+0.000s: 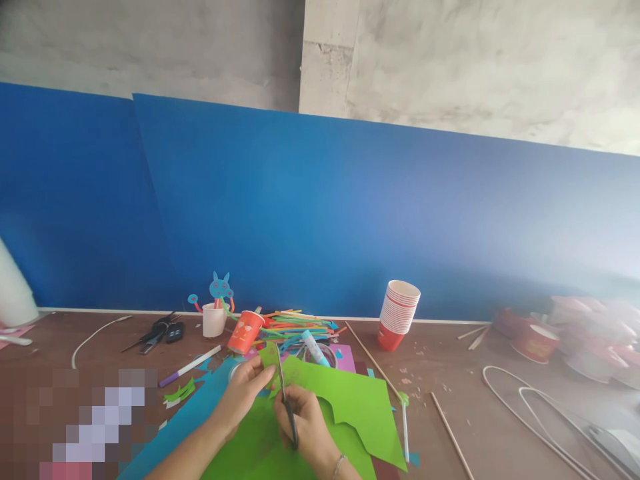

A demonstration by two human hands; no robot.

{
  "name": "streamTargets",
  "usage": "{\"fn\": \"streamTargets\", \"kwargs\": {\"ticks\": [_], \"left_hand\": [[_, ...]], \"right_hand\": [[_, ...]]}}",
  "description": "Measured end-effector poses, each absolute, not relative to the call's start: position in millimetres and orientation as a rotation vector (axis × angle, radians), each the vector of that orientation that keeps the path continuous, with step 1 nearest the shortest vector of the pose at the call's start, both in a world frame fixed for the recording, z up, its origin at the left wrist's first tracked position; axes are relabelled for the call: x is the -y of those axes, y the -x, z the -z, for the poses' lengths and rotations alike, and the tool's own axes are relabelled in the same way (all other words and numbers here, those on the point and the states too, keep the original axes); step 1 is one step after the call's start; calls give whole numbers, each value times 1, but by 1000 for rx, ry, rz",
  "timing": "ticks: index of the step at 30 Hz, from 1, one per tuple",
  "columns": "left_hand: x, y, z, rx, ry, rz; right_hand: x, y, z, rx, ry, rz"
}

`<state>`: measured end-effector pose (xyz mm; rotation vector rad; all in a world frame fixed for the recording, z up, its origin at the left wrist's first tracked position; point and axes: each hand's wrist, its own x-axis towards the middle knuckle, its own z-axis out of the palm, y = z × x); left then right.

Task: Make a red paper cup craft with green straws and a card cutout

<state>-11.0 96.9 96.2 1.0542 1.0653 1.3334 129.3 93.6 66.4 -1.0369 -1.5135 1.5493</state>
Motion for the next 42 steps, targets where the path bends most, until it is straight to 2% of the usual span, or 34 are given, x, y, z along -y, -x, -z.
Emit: {"fn": "streamTargets", "kwargs": {"ticks": [42], "left_hand": [[-98, 19, -100, -1123, -1116, -1166]], "right_hand": [[-93, -128, -69, 1490, 1067, -1578]]}}
